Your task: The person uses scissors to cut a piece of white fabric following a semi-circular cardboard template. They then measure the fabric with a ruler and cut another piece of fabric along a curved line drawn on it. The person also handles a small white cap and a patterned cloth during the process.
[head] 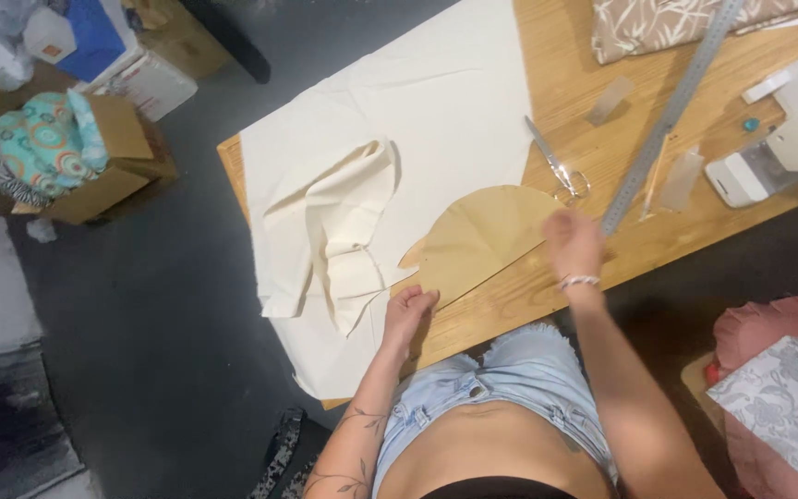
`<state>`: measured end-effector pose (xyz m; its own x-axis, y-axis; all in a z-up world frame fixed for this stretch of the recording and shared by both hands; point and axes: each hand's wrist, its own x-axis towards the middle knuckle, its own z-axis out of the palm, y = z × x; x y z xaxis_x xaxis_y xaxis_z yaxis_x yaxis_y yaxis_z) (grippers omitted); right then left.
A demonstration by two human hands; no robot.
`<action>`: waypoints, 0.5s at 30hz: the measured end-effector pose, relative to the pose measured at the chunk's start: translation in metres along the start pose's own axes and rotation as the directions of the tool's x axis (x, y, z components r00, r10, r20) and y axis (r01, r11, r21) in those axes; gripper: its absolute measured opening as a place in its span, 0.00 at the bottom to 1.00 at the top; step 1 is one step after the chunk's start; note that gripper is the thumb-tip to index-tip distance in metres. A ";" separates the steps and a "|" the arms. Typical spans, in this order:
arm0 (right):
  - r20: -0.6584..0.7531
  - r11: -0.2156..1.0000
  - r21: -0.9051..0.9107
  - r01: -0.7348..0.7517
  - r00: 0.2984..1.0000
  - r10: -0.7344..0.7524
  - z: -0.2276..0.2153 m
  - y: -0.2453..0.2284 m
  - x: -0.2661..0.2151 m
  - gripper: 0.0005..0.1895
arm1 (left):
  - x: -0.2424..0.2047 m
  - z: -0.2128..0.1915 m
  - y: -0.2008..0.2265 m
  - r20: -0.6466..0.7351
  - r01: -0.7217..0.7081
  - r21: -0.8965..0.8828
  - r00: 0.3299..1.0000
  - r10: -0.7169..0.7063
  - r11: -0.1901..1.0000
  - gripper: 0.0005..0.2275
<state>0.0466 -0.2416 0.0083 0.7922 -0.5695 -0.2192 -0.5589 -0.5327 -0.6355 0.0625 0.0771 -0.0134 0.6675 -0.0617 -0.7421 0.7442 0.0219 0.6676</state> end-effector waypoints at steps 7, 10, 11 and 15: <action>-0.339 0.968 -0.113 -0.226 0.924 0.176 -0.037 0.066 0.072 0.27 | 0.002 0.052 0.093 0.065 -0.121 0.063 0.991 0.117 0.991 0.17; -0.335 0.979 -0.084 -0.187 0.930 0.149 -0.040 0.068 0.082 0.31 | 0.040 0.049 0.076 0.076 -0.151 0.157 0.987 0.140 0.976 0.19; -0.325 0.971 0.004 -0.240 0.918 0.228 -0.036 0.075 0.089 0.35 | 0.048 0.047 0.073 0.111 -0.196 0.226 0.978 0.174 0.954 0.17; -0.262 0.953 0.231 -0.194 0.931 0.253 -0.011 0.107 0.110 0.23 | 0.061 0.033 0.064 0.264 -0.272 0.210 0.941 0.213 0.939 0.15</action>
<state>0.0713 -0.3679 -0.0761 0.5320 -0.8293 -0.1709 -0.6298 -0.2525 -0.7346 0.1502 0.0421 -0.0136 0.7802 -0.3163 -0.5397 0.5121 -0.1724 0.8414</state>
